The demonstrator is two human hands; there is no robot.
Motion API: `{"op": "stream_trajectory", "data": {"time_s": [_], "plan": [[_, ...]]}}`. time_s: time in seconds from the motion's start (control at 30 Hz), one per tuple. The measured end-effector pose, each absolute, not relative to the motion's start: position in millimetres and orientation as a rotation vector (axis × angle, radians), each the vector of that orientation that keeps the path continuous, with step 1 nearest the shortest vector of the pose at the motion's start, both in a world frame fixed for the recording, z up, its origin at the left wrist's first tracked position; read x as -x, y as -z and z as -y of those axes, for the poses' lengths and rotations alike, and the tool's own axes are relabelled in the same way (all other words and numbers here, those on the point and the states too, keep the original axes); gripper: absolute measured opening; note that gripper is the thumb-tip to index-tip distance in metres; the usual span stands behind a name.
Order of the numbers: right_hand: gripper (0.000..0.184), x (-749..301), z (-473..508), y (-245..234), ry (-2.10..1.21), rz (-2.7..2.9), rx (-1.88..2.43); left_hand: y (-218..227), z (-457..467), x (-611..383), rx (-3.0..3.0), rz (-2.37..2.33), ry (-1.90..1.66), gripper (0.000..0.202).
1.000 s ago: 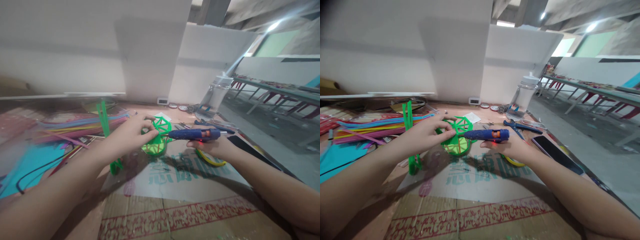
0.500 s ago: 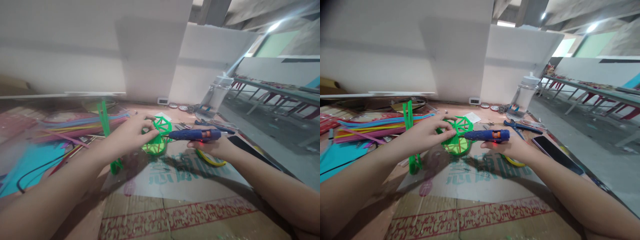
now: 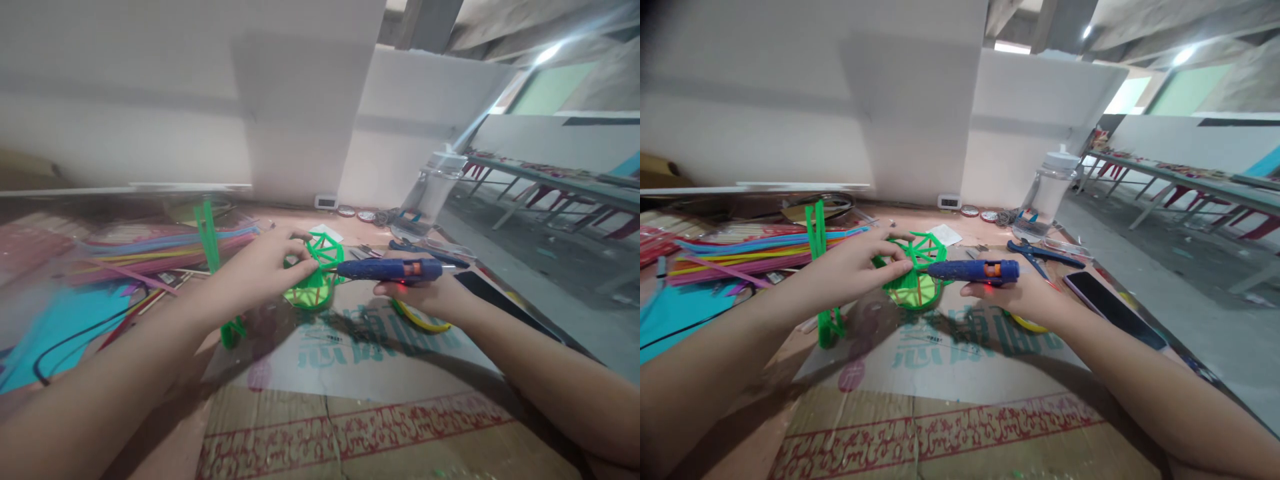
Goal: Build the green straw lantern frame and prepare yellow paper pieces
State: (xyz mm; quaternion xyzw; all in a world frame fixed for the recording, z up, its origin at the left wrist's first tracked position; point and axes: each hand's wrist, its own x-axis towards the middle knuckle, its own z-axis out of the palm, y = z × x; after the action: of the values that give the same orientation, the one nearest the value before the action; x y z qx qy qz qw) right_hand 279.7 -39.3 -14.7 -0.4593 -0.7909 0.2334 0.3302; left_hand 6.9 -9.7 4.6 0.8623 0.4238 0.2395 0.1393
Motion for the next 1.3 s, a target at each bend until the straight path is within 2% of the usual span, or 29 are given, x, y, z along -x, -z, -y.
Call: {"op": "stream_trajectory", "data": {"time_s": [0.43, 0.63, 1.3], "plan": [[0.031, -284.5, 36.7, 17.2, -0.630, 2.091, 1.240, -4.7, 9.0, -6.9, -2.472, -1.240, -0.686, 0.036], [0.037, -286.1, 36.3, 17.9, -0.609, 2.117, 1.223, -4.1, 8.5, -6.6, -2.472, -1.241, -0.671, 0.037], [0.032, -282.1, 36.8, 17.2, -0.554, 2.043, 1.219, -2.5, 8.3, -6.0, -2.503, -1.232, -0.689, 0.037]]}}
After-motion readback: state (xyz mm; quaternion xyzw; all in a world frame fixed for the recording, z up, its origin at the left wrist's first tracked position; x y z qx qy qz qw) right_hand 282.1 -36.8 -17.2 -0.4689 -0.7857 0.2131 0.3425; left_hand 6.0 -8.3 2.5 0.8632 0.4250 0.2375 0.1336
